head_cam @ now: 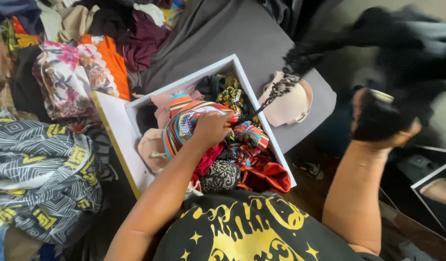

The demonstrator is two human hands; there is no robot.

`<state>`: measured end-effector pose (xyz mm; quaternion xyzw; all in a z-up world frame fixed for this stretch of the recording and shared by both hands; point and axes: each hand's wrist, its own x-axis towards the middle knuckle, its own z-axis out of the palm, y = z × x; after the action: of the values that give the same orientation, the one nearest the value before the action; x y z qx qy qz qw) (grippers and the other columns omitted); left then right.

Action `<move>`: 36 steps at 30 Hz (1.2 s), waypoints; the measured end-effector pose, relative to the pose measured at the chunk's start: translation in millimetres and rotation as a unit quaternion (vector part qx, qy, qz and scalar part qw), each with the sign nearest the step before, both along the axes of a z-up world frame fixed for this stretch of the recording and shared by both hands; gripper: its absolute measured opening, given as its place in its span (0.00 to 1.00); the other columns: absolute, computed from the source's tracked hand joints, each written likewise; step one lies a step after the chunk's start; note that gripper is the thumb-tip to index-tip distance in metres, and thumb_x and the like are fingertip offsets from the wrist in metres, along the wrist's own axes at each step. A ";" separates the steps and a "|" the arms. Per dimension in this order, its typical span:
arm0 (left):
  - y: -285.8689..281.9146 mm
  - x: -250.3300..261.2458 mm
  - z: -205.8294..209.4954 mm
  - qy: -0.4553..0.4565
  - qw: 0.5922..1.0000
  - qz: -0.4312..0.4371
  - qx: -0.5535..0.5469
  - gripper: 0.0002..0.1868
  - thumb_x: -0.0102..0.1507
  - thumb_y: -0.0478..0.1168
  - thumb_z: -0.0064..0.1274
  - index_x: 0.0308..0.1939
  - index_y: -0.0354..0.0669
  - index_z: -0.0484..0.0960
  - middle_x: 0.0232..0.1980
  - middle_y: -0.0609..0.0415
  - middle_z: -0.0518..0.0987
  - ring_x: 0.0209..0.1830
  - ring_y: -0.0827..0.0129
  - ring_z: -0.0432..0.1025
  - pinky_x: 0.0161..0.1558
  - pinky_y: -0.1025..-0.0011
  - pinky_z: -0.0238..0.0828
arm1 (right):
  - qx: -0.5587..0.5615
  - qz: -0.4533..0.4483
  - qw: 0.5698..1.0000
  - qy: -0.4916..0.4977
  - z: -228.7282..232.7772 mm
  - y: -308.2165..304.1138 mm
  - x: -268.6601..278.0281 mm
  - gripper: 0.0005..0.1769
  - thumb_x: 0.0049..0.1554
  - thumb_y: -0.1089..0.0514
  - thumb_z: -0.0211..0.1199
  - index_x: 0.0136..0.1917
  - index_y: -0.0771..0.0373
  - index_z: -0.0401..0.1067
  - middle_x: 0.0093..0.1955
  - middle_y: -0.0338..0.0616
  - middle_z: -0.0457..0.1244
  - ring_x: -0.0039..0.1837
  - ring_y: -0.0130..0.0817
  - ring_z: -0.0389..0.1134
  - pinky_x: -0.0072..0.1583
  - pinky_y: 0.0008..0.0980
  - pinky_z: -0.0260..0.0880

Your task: The person removes various clothing items, including bras and underwear, from a white drawer and places them on a nearby bed. After emptying the drawer, the person uses a cloth to wipe the interior and exterior surfaces of the drawer.

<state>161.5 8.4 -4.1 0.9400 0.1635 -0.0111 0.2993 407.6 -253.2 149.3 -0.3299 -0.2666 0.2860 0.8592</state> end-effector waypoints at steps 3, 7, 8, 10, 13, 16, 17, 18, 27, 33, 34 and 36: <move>-1.0 -2.0 -8.6 -0.003 1.000 0.013 -0.010 0.14 0.61 0.45 0.57 0.50 0.59 0.87 0.44 0.55 0.85 0.54 0.56 0.76 0.62 0.52 0.64 | -0.016 -0.056 0.992 0.111 -36.0 -1.7 -10.2 0.25 0.72 0.49 0.59 0.73 0.70 0.67 0.65 0.55 0.67 0.55 0.42 0.71 0.58 0.37 0.73; 4.3 -12.9 2.4 -0.067 0.996 0.003 -0.058 0.14 0.57 0.45 0.62 0.47 0.52 0.88 0.46 0.52 0.84 0.53 0.52 0.74 0.60 0.54 0.65 | -0.171 -0.178 0.956 0.159 -112.7 6.7 -18.0 0.25 0.60 0.56 0.62 0.69 0.63 0.65 0.62 0.48 0.66 0.63 0.46 0.71 0.68 0.50 0.73; 5.2 -16.4 6.4 -0.072 0.995 0.011 -0.062 0.14 0.58 0.45 0.61 0.47 0.50 0.87 0.48 0.51 0.83 0.54 0.51 0.74 0.60 0.54 0.65 | -0.178 -0.181 0.951 0.177 -132.7 7.2 -18.7 0.25 0.60 0.58 0.63 0.69 0.63 0.66 0.62 0.47 0.66 0.63 0.44 0.70 0.68 0.50 0.72; 6.7 -27.4 15.1 -0.080 0.994 0.027 -0.071 0.15 0.58 0.43 0.61 0.48 0.46 0.86 0.50 0.50 0.82 0.56 0.51 0.72 0.60 0.56 0.66 | -0.208 -0.190 0.936 0.212 -172.3 9.2 -18.4 0.24 0.59 0.61 0.65 0.68 0.64 0.68 0.62 0.47 0.67 0.62 0.44 0.71 0.67 0.47 0.72; 5.4 -50.6 27.6 -0.087 0.986 0.089 -0.107 0.16 0.60 0.41 0.59 0.51 0.45 0.85 0.55 0.51 0.81 0.58 0.55 0.72 0.62 0.59 0.66 | -0.285 -0.199 0.921 0.172 -224.3 13.4 -17.5 0.23 0.59 0.63 0.69 0.66 0.67 0.70 0.59 0.48 0.68 0.59 0.41 0.70 0.63 0.41 0.71; 7.9 -74.3 40.3 -0.087 0.978 0.127 -0.143 0.16 0.63 0.42 0.57 0.55 0.45 0.84 0.58 0.51 0.80 0.60 0.57 0.73 0.62 0.63 0.68 | -0.432 -0.223 0.871 0.068 -252.4 25.1 -10.1 0.24 0.57 0.61 0.71 0.65 0.68 0.72 0.55 0.48 0.69 0.55 0.39 0.69 0.57 0.37 0.69; 9.4 -82.1 45.4 -0.078 0.977 0.131 -0.148 0.16 0.63 0.42 0.57 0.55 0.45 0.84 0.58 0.51 0.80 0.60 0.57 0.73 0.62 0.63 0.68 | -0.486 -0.231 0.843 0.027 -257.5 35.9 -5.1 0.25 0.55 0.60 0.72 0.64 0.68 0.73 0.54 0.48 0.69 0.53 0.38 0.68 0.55 0.36 0.68; 10.3 -91.0 50.7 -0.069 0.976 0.135 -0.154 0.16 0.63 0.42 0.58 0.55 0.45 0.84 0.57 0.51 0.80 0.60 0.56 0.73 0.61 0.62 0.67 | -0.518 -0.251 0.818 -0.021 -261.0 45.3 -1.2 0.26 0.54 0.59 0.72 0.64 0.67 0.73 0.54 0.49 0.69 0.54 0.39 0.69 0.56 0.36 0.68; 16.4 -122.8 52.7 -0.088 0.961 0.217 -0.147 0.18 0.61 0.39 0.59 0.55 0.45 0.84 0.57 0.50 0.81 0.58 0.56 0.76 0.58 0.64 0.70 | -0.514 -0.250 0.789 -0.228 -286.3 67.8 47.9 0.38 0.54 0.53 0.81 0.69 0.68 0.65 0.63 0.54 0.65 0.64 0.45 0.66 0.64 0.40 0.65; 20.9 -123.0 27.8 -0.142 0.950 0.269 -0.070 0.22 0.58 0.39 0.61 0.57 0.45 0.82 0.61 0.48 0.78 0.63 0.56 0.72 0.62 0.63 0.68 | -0.454 -0.318 0.830 -0.070 -257.9 7.5 17.9 0.27 0.65 0.53 0.64 0.73 0.61 0.61 0.60 0.44 0.64 0.57 0.26 0.64 0.59 0.25 0.65; 23.4 -123.6 22.6 -0.156 0.946 0.282 -0.038 0.24 0.57 0.40 0.62 0.58 0.44 0.82 0.63 0.48 0.77 0.64 0.55 0.71 0.63 0.62 0.68 | -0.462 -0.331 0.823 -0.007 -249.9 -5.2 2.5 0.26 0.65 0.53 0.64 0.72 0.61 0.61 0.58 0.43 0.63 0.55 0.28 0.62 0.56 0.28 0.64; 30.2 -128.2 17.0 -0.099 0.946 0.285 0.118 0.35 0.50 0.47 0.68 0.60 0.38 0.81 0.60 0.39 0.76 0.63 0.44 0.67 0.60 0.52 0.64 | -0.462 -0.323 0.826 0.020 -228.7 -13.4 -27.2 0.24 0.66 0.56 0.64 0.71 0.62 0.62 0.59 0.43 0.62 0.57 0.30 0.61 0.57 0.30 0.63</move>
<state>33.2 38.6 12.9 0.8790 0.3946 0.1868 0.1918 380.4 -266.7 -79.4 -0.7497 0.0356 0.0882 0.6549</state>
